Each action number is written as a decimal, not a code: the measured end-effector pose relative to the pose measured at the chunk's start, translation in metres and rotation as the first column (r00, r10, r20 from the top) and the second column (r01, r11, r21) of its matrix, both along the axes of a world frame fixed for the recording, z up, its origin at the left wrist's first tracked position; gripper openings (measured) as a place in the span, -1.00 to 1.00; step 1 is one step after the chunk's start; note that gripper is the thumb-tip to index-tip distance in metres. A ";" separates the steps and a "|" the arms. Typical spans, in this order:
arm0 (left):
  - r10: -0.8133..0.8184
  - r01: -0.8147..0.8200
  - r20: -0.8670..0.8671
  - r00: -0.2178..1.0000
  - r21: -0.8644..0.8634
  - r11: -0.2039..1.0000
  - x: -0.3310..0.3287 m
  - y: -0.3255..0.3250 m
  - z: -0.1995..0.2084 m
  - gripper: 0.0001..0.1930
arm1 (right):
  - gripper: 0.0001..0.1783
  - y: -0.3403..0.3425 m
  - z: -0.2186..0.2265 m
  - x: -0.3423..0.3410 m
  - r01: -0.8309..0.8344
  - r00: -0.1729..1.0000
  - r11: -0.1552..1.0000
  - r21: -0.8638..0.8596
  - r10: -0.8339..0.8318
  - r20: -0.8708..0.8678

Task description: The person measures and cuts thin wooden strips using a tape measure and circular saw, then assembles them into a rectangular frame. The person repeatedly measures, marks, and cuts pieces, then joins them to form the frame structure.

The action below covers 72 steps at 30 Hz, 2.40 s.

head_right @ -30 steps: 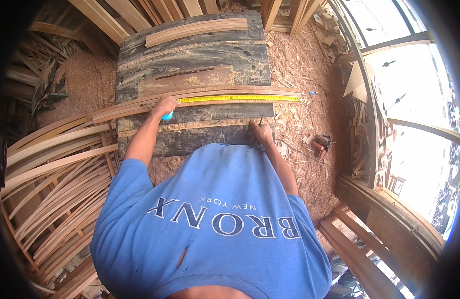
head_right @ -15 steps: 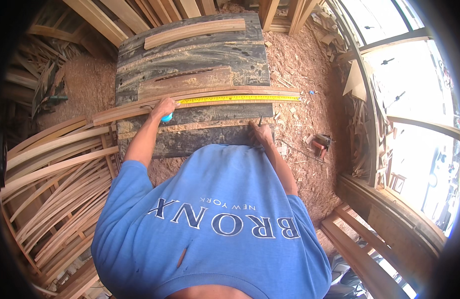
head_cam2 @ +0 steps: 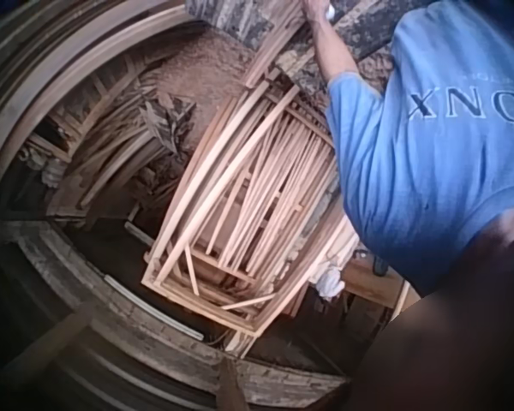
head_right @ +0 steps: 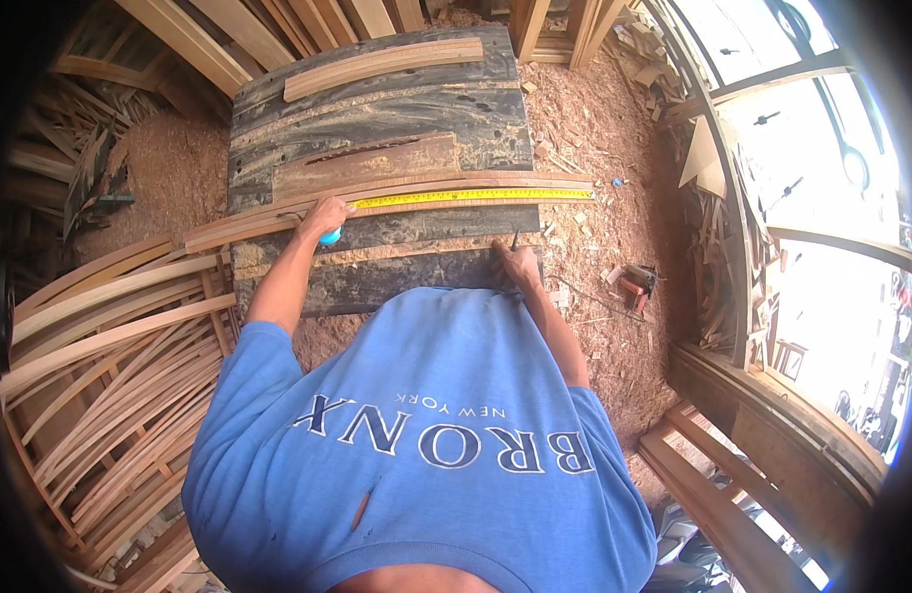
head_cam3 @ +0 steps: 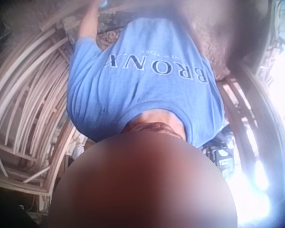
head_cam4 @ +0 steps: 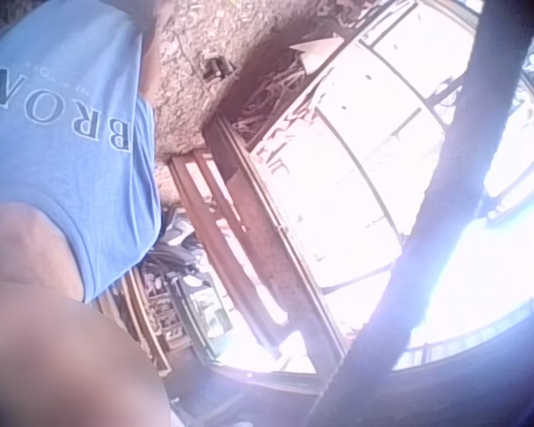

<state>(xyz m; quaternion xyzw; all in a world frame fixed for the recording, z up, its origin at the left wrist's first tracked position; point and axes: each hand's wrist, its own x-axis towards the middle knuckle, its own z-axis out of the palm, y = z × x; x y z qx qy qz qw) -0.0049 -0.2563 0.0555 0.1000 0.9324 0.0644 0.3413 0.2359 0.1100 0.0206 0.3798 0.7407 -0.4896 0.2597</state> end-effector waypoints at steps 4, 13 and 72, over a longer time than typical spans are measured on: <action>-0.021 0.021 -0.004 1.000 0.004 1.000 0.000 -0.001 -0.003 -0.54 | -0.25 -0.001 0.003 -0.001 0.004 1.000 1.000 0.001 -0.004 0.022; -0.068 0.070 -0.062 0.996 0.037 0.997 0.005 0.001 0.007 -0.54 | -0.29 0.000 0.005 -0.001 0.006 0.999 1.000 0.006 -0.006 0.046; -0.208 0.247 -0.159 0.965 0.295 0.923 -0.002 -0.035 -0.037 -0.63 | -0.02 -0.002 0.013 -0.003 0.155 0.982 0.980 0.128 -0.167 0.084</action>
